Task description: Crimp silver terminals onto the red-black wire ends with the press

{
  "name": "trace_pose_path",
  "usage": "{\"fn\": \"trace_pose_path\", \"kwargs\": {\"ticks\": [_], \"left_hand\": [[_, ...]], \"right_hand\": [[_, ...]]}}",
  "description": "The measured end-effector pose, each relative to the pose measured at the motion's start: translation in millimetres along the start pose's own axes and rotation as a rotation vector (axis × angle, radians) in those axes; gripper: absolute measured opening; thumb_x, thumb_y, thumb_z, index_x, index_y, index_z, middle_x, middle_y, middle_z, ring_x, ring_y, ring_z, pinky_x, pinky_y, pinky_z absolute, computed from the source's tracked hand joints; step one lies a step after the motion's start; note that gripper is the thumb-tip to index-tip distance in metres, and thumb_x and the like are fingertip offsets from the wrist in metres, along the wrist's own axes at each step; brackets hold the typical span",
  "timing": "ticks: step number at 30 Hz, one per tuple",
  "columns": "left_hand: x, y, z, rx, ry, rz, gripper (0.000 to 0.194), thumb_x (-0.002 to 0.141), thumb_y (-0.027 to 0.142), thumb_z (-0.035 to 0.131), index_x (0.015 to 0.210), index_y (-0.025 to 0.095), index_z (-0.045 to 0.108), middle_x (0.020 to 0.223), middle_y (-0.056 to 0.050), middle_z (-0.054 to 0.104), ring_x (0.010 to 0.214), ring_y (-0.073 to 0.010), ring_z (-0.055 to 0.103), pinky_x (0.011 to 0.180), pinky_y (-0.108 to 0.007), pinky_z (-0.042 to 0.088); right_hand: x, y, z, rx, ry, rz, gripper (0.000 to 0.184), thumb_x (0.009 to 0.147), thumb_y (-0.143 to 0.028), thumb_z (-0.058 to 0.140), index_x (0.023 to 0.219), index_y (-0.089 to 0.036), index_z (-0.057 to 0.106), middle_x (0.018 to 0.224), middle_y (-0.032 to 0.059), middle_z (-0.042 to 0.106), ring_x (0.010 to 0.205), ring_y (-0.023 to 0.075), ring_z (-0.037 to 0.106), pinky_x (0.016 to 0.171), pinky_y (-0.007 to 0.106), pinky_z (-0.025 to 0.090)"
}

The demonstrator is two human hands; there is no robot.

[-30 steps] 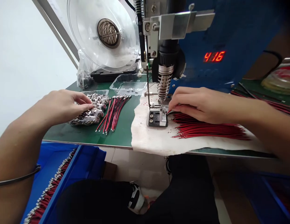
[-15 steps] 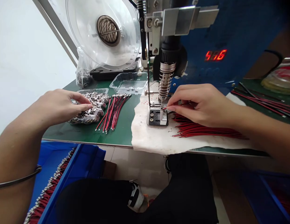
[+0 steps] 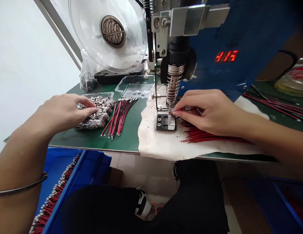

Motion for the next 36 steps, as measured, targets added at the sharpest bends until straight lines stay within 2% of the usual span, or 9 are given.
{"fn": "trace_pose_path", "kwargs": {"ticks": [5,7,9,13,17,24,28,32,36], "left_hand": [[-23.8,10.4,-26.3,-0.063,0.19,-0.027,0.027,0.097,0.041,0.065,0.107,0.02,0.079,0.068,-0.004,0.058,0.076,-0.0274,0.056,0.089,-0.046,0.051],[-40.3,18.4,-38.4,-0.256,0.296,-0.035,0.025,0.094,0.04,0.072,0.105,0.019,0.082,0.073,-0.004,0.066,0.07,-0.0213,0.054,0.076,-0.039,0.048],[-55.0,31.0,-38.9,-0.498,0.325,-0.011,0.021,0.09,0.034,0.08,0.102,0.018,0.086,0.08,-0.004,0.075,0.065,-0.0152,0.054,0.062,-0.03,0.041],[-77.4,67.3,-21.7,-0.967,0.315,0.141,0.01,0.087,0.026,0.09,0.095,0.02,0.088,0.088,-0.004,0.083,0.057,-0.0087,0.054,0.05,-0.023,0.041],[-85.4,108.2,18.5,-1.351,0.123,0.221,0.006,0.094,0.029,0.09,0.097,0.024,0.088,0.086,-0.004,0.082,0.049,-0.007,0.047,0.041,-0.024,0.033],[-81.4,148.6,64.3,-1.744,0.03,0.016,0.01,0.097,0.025,0.085,0.097,0.022,0.075,0.105,-0.005,0.084,0.044,-0.0034,0.04,0.04,-0.025,0.035],[-78.6,154.3,76.5,-1.821,0.019,-0.017,0.019,0.093,0.027,0.09,0.094,0.021,0.071,0.111,-0.006,0.085,0.044,-0.0026,0.042,0.04,-0.025,0.036],[-80.2,148.6,83.2,-1.724,0.032,-0.013,0.009,0.096,0.029,0.086,0.102,0.024,0.08,0.113,-0.005,0.083,0.05,-0.0065,0.049,0.044,-0.027,0.04],[-84.5,152.4,82.0,-1.626,0.014,0.091,0.012,0.102,0.03,0.078,0.109,0.028,0.087,0.11,-0.005,0.083,0.081,-0.0162,0.072,0.057,-0.027,0.052]], "right_hand": [[-0.7,1.2,-0.5,-0.021,0.012,0.027,0.022,0.107,-0.034,0.065,0.1,-0.022,0.081,0.097,0.006,0.079,0.081,0.0186,0.07,0.076,0.034,0.052],[-0.7,1.0,-1.6,-0.021,0.019,0.035,0.02,0.107,-0.034,0.066,0.099,-0.022,0.08,0.095,0.0056,0.079,0.077,0.0175,0.068,0.074,0.034,0.051],[-0.5,0.6,-1.9,-0.02,0.016,0.042,0.02,0.107,-0.034,0.066,0.099,-0.022,0.08,0.092,0.0054,0.078,0.075,0.0172,0.067,0.073,0.034,0.05],[0.2,1.6,-1.2,-0.019,0.008,0.073,0.021,0.107,-0.036,0.065,0.097,-0.024,0.079,0.09,0.0056,0.077,0.072,0.0181,0.065,0.071,0.036,0.05],[0.1,2.7,-0.5,-0.016,0.01,0.073,0.02,0.107,-0.036,0.065,0.098,-0.023,0.079,0.092,0.0054,0.078,0.07,0.0174,0.064,0.073,0.036,0.05],[0.5,1.2,-1.2,0.015,0.022,0.04,0.018,0.105,-0.032,0.066,0.096,-0.022,0.078,0.086,0.0035,0.076,0.065,0.0154,0.06,0.068,0.034,0.047],[1.0,1.9,-0.5,0.01,0.023,0.064,0.019,0.104,-0.034,0.066,0.095,-0.022,0.079,0.086,0.0037,0.076,0.065,0.0164,0.061,0.068,0.034,0.047],[-0.3,4.9,0.3,0.017,0.02,0.09,0.02,0.104,-0.036,0.065,0.096,-0.024,0.079,0.087,0.0046,0.076,0.071,0.0189,0.065,0.068,0.035,0.046],[-0.3,6.4,0.4,0.02,0.016,0.101,0.02,0.104,-0.036,0.065,0.096,-0.023,0.078,0.087,0.005,0.076,0.07,0.019,0.064,0.067,0.036,0.045]]}}
Point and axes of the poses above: each hand's wrist, its own x-axis towards the middle knuckle, its own z-axis out of the palm, y = z × x, the point moved 10 cm from there along x, towards the middle knuckle
